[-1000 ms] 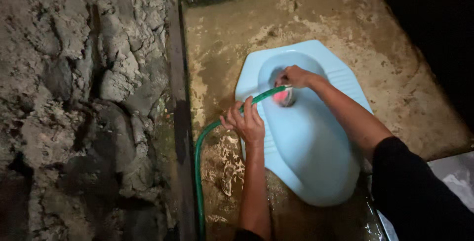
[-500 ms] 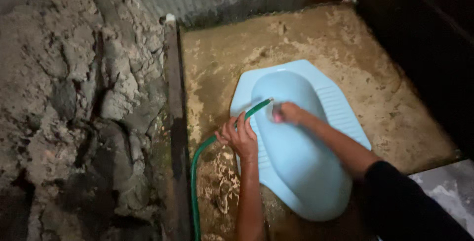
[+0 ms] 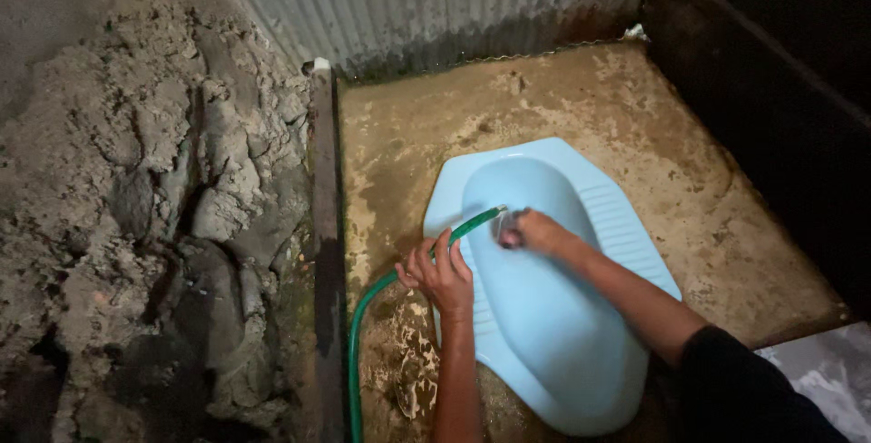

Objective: The person cleans a blue squat toilet by scrubbing the basin and surrounding floor area with a brush and rinsing it with water from a green hose.

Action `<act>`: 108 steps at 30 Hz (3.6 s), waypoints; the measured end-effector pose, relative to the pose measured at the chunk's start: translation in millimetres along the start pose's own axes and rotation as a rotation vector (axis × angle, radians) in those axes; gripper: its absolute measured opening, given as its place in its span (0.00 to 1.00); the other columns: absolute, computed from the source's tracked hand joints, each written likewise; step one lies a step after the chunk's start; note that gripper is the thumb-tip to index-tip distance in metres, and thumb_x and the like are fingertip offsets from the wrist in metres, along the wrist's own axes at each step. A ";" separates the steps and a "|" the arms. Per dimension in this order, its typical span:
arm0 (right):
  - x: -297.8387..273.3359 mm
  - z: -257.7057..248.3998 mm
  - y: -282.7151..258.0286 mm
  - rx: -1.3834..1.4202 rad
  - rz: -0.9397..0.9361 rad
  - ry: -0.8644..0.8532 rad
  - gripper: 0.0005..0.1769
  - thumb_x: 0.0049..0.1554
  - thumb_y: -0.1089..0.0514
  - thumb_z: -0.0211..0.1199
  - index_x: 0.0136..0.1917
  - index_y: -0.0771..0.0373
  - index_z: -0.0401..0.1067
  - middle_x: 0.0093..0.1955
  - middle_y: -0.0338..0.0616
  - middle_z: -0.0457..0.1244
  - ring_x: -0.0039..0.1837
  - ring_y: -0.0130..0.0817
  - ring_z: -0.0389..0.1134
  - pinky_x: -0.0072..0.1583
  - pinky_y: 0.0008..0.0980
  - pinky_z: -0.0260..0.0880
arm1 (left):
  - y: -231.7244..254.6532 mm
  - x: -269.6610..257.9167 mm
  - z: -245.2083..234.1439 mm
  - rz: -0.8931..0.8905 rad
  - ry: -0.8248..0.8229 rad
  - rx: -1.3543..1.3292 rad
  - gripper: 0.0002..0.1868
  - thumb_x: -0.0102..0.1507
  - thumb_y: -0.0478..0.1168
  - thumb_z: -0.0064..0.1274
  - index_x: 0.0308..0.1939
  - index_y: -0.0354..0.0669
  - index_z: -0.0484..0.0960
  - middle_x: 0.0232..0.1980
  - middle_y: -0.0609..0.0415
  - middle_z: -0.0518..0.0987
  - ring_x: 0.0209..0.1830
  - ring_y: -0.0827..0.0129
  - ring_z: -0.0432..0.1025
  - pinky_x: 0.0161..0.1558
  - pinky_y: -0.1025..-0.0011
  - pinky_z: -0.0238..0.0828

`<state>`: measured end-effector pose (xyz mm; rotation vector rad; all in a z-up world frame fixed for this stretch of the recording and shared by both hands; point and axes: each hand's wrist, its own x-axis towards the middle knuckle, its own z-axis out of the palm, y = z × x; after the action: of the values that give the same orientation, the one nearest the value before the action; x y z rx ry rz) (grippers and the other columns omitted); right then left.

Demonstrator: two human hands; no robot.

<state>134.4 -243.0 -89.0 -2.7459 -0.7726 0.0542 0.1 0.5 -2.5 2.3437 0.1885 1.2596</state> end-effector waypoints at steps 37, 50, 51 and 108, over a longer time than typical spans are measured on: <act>-115.6 -48.7 -70.6 -0.050 0.103 -0.074 0.31 0.63 0.45 0.54 0.78 0.44 0.57 0.60 0.58 0.66 0.51 0.55 0.71 0.56 0.49 0.73 | -0.9 2.9 -2.5 0.049 0.011 -0.068 0.11 0.69 0.48 0.54 0.53 0.57 0.84 0.53 0.55 0.75 0.62 0.56 0.66 0.71 0.35 0.44; -184.8 -28.2 -163.8 -0.325 0.232 0.227 0.35 0.62 0.59 0.56 0.81 0.50 0.54 0.66 0.48 0.65 0.43 0.53 0.68 0.45 0.52 0.71 | 70.0 56.7 -120.5 0.123 -0.457 -0.095 0.11 0.60 0.45 0.63 0.46 0.53 0.88 0.40 0.51 0.80 0.44 0.55 0.73 0.45 0.55 0.67; -178.5 -19.1 -153.5 -0.313 0.236 0.323 0.35 0.59 0.55 0.59 0.78 0.52 0.56 0.64 0.52 0.65 0.45 0.55 0.68 0.46 0.53 0.71 | 80.6 58.4 -128.6 0.084 -0.534 -0.079 0.11 0.59 0.45 0.63 0.45 0.53 0.89 0.38 0.50 0.80 0.41 0.54 0.74 0.42 0.55 0.68; -194.4 -20.8 -135.3 -0.411 0.345 0.110 0.23 0.62 0.49 0.49 0.69 0.51 0.67 0.62 0.51 0.63 0.62 0.47 0.63 0.60 0.45 0.58 | 206.8 68.8 -295.7 0.100 -0.600 -0.136 0.09 0.62 0.41 0.58 0.44 0.48 0.88 0.34 0.39 0.82 0.35 0.41 0.77 0.34 0.47 0.72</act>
<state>-97.9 -238.5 -38.7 -3.2085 -0.2971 -0.2058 -222.5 -58.7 283.7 2.5113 -0.2055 0.5394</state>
